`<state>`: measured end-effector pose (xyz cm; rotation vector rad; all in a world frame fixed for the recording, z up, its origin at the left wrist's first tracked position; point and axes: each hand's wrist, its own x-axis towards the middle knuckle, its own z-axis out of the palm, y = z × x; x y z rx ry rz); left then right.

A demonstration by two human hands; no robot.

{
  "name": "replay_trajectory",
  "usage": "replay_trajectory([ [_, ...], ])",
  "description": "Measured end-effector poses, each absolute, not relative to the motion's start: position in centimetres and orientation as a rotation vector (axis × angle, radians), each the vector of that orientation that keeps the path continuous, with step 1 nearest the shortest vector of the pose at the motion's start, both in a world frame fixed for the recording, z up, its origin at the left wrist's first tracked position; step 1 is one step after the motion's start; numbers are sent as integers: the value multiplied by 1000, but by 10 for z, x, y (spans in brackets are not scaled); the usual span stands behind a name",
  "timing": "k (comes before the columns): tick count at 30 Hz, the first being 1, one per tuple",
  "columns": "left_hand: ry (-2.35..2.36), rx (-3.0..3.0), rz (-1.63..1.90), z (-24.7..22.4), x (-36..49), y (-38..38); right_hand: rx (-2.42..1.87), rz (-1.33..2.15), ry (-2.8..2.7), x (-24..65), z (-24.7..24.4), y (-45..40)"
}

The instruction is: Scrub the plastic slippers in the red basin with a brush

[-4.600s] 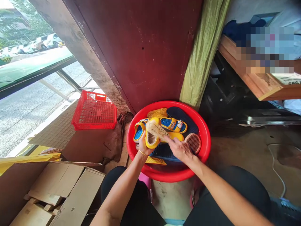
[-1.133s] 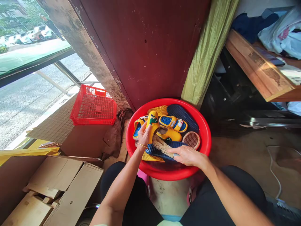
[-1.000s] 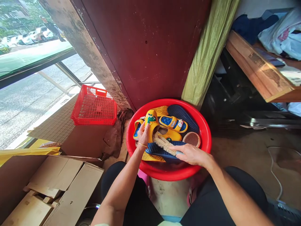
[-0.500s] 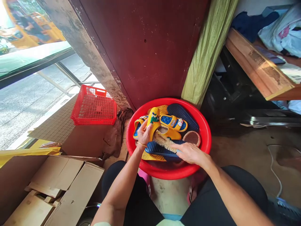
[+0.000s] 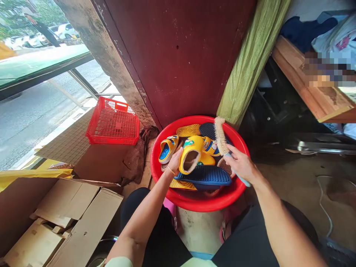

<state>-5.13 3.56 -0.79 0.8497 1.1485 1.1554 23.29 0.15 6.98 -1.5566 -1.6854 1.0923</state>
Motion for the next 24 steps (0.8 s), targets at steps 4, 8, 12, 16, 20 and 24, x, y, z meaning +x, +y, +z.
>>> replay_trajectory([
  [4,1013,1212,812,-13,-30,28,-1403,915,-1938,204,58,-5],
  [8,1236,1541,908,-19,-31,35,-1425,766,-2169,186,42,-7],
  [12,1725,1434,1310,-18,-65,49,-1640,715,-2241,186,26,6],
  [16,2230,1521,1095,-19,-104,54,-1823,712,-2327,179,20,17],
  [20,2363,1614,672,-29,-114,49,-2000,678,-2394,167,24,20],
  [24,2401,1660,433,-32,-109,43,-2009,675,-2413,158,26,24],
])
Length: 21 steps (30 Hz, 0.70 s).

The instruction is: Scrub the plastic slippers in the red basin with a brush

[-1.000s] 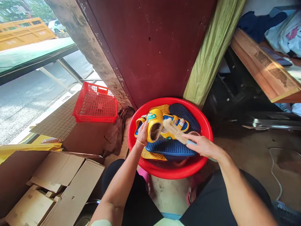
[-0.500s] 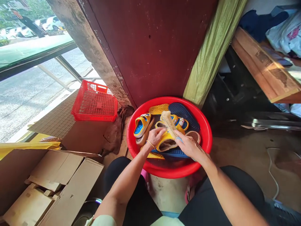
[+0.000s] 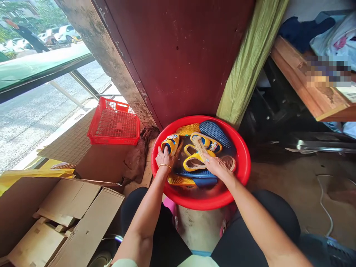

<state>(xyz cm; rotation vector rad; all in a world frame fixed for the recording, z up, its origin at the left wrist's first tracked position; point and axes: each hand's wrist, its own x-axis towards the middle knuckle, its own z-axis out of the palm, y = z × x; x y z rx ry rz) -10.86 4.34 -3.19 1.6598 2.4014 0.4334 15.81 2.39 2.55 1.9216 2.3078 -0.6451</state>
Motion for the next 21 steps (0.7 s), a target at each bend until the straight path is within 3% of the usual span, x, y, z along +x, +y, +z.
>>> replay_trajectory([
  [5,2375,1629,430,-24,-108,40,1950,-640,2285,152,17,31],
  [10,2148,1439,941,-14,-108,37,1948,-680,2254,155,13,36],
  [14,1687,1292,1207,-6,-92,27,1970,-757,2234,162,15,38],
  [17,1350,1117,1158,-4,-76,17,2019,-924,2272,167,15,39],
  [21,1259,1050,1024,-4,-67,11,2064,-1265,2195,173,11,43],
])
